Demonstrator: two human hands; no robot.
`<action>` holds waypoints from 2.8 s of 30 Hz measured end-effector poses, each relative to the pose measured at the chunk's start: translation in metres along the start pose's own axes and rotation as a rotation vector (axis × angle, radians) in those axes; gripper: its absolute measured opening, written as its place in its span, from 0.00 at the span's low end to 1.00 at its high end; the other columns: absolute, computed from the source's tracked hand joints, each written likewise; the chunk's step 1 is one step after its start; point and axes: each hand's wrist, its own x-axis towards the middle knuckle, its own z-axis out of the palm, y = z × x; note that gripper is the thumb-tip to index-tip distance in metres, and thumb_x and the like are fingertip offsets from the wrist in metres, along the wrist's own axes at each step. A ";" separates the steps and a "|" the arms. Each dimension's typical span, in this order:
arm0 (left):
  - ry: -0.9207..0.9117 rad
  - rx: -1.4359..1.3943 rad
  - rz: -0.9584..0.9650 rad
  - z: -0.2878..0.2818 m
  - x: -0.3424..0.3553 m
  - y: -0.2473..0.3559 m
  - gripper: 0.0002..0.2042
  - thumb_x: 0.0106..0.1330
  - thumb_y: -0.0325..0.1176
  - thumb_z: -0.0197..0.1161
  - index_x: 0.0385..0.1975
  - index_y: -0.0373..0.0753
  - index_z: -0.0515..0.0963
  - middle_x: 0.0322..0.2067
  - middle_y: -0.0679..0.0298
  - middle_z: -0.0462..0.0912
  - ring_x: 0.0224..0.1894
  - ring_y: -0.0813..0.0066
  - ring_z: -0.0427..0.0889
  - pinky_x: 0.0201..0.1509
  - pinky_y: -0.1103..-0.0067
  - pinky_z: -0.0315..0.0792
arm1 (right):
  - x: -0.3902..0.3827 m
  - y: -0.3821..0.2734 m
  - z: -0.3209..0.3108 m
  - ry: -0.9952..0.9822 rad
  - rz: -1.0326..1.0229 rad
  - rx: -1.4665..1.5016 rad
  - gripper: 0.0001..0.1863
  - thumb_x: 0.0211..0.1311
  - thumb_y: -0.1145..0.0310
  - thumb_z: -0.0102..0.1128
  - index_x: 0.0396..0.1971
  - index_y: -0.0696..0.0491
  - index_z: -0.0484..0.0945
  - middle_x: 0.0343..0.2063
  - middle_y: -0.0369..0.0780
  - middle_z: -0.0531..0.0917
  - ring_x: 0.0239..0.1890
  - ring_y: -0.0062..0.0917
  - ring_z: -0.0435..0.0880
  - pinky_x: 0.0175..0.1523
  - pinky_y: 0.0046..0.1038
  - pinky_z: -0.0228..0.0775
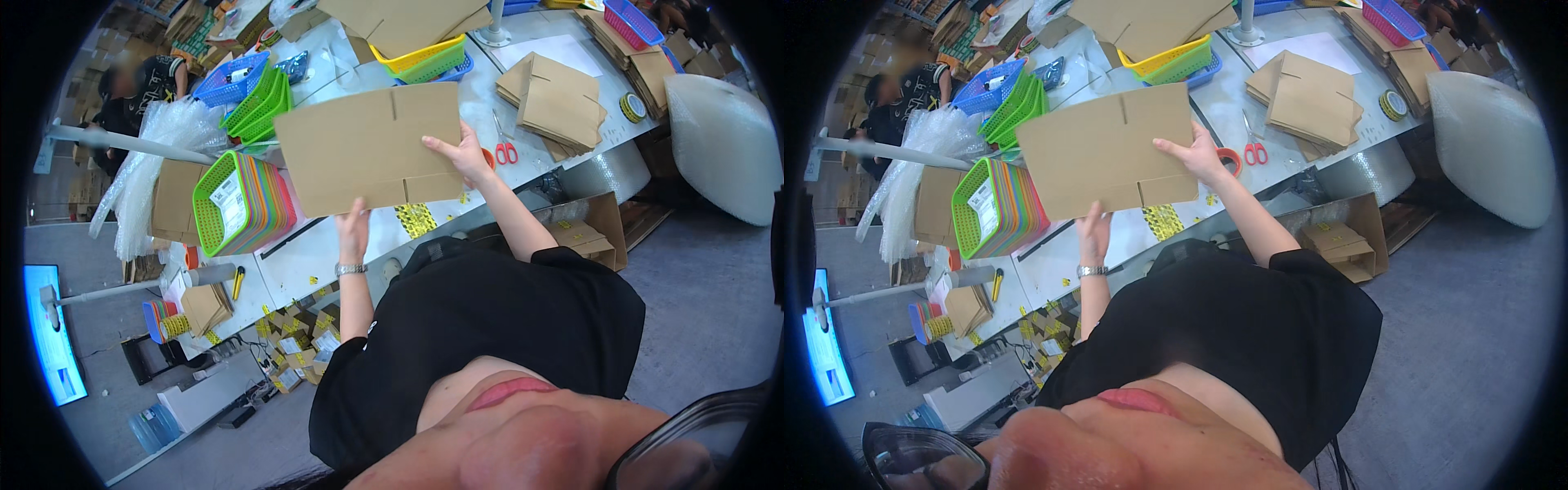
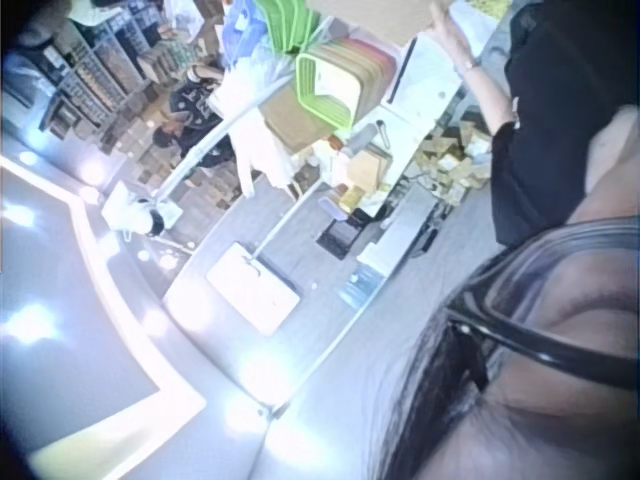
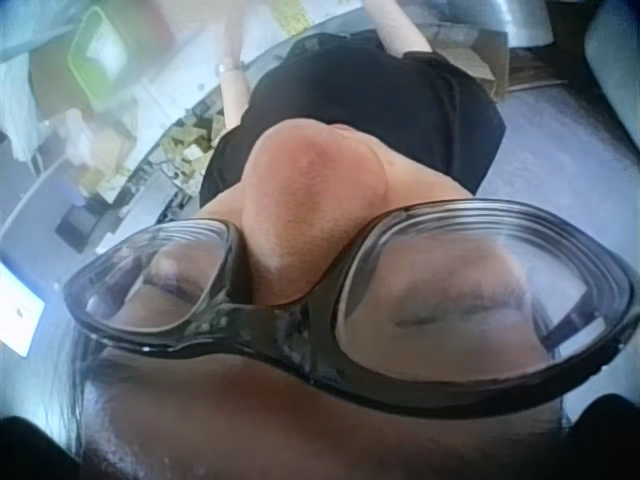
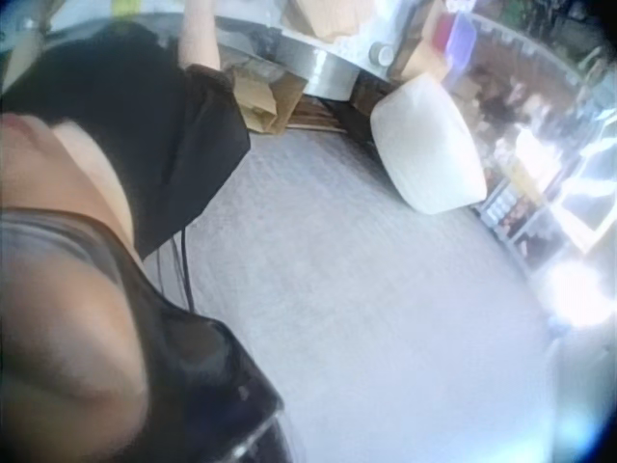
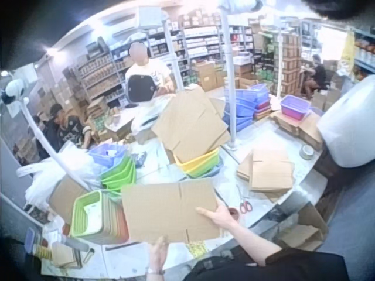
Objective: The person wraps a small item in bubble wrap, places it into a cardboard box, and seals the box with tape. They then affix a shipping label to the box and place it into a basket.
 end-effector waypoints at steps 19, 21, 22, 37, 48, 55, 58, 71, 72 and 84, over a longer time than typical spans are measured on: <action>0.579 0.468 0.444 -0.146 -0.018 0.056 0.34 0.56 0.29 0.75 0.59 0.39 0.61 0.56 0.52 0.75 0.57 0.69 0.74 0.60 0.73 0.68 | -0.013 0.136 0.140 0.130 -0.350 -0.582 0.44 0.59 0.65 0.70 0.68 0.56 0.50 0.58 0.46 0.70 0.61 0.34 0.69 0.67 0.37 0.57; 0.529 0.496 0.366 -0.155 -0.021 0.056 0.36 0.54 0.31 0.77 0.60 0.38 0.61 0.59 0.51 0.71 0.60 0.67 0.71 0.63 0.71 0.65 | -0.024 0.133 0.136 -0.031 -0.309 -0.567 0.48 0.59 0.65 0.69 0.72 0.54 0.45 0.63 0.48 0.67 0.65 0.36 0.66 0.70 0.40 0.54; 0.479 0.448 0.309 -0.150 -0.023 0.061 0.37 0.53 0.31 0.77 0.60 0.38 0.61 0.60 0.51 0.70 0.60 0.66 0.70 0.64 0.71 0.64 | -0.031 0.125 0.133 -0.148 -0.237 -0.557 0.50 0.58 0.71 0.62 0.74 0.52 0.39 0.69 0.50 0.59 0.70 0.38 0.59 0.73 0.42 0.48; -0.091 1.077 0.750 -0.180 -0.061 0.069 0.27 0.47 0.37 0.77 0.50 0.38 0.80 0.51 0.58 0.83 0.57 0.57 0.77 0.61 0.64 0.69 | -0.057 0.138 0.140 -0.371 0.100 -0.554 0.45 0.67 0.53 0.58 0.73 0.52 0.43 0.71 0.49 0.49 0.74 0.35 0.47 0.75 0.40 0.41; -0.064 1.105 0.640 -0.201 -0.045 0.053 0.09 0.58 0.35 0.69 0.36 0.42 0.81 0.41 0.62 0.85 0.52 0.62 0.78 0.62 0.67 0.64 | -0.042 0.170 0.126 -0.175 0.455 -0.356 0.43 0.60 0.55 0.70 0.70 0.49 0.55 0.57 0.41 0.73 0.59 0.24 0.73 0.62 0.29 0.65; 0.404 0.807 0.521 -0.157 -0.036 0.037 0.43 0.59 0.32 0.71 0.69 0.34 0.49 0.62 0.52 0.68 0.66 0.60 0.64 0.70 0.67 0.54 | -0.033 0.165 0.133 -0.110 0.118 -0.243 0.40 0.66 0.47 0.55 0.71 0.52 0.55 0.69 0.41 0.62 0.71 0.28 0.59 0.73 0.32 0.46; 0.487 0.962 0.563 -0.152 -0.037 0.039 0.47 0.58 0.32 0.72 0.72 0.33 0.44 0.70 0.49 0.54 0.73 0.56 0.52 0.74 0.64 0.47 | -0.030 0.113 0.163 -0.287 -0.468 -0.986 0.39 0.63 0.46 0.58 0.69 0.49 0.59 0.70 0.41 0.62 0.72 0.31 0.58 0.74 0.40 0.42; 0.015 1.563 0.878 -0.154 -0.038 0.056 0.28 0.63 0.22 0.57 0.65 0.41 0.65 0.65 0.59 0.69 0.70 0.60 0.63 0.73 0.58 0.53 | -0.066 0.136 0.155 -0.472 -0.889 -1.417 0.27 0.59 0.49 0.64 0.58 0.41 0.75 0.58 0.30 0.77 0.61 0.20 0.74 0.71 0.49 0.50; -0.089 1.623 0.841 -0.152 -0.039 0.058 0.26 0.63 0.21 0.55 0.63 0.42 0.69 0.63 0.62 0.72 0.69 0.63 0.66 0.73 0.58 0.54 | -0.066 0.135 0.155 -0.477 -0.860 -1.403 0.27 0.60 0.49 0.63 0.59 0.41 0.75 0.58 0.29 0.77 0.61 0.20 0.74 0.70 0.47 0.52; -0.299 1.698 0.690 -0.141 -0.042 0.074 0.24 0.59 0.22 0.54 0.59 0.41 0.75 0.59 0.62 0.77 0.65 0.65 0.72 0.70 0.62 0.61 | -0.070 0.139 0.154 -0.481 -0.807 -1.416 0.23 0.62 0.52 0.61 0.56 0.44 0.78 0.57 0.31 0.77 0.62 0.21 0.74 0.68 0.47 0.55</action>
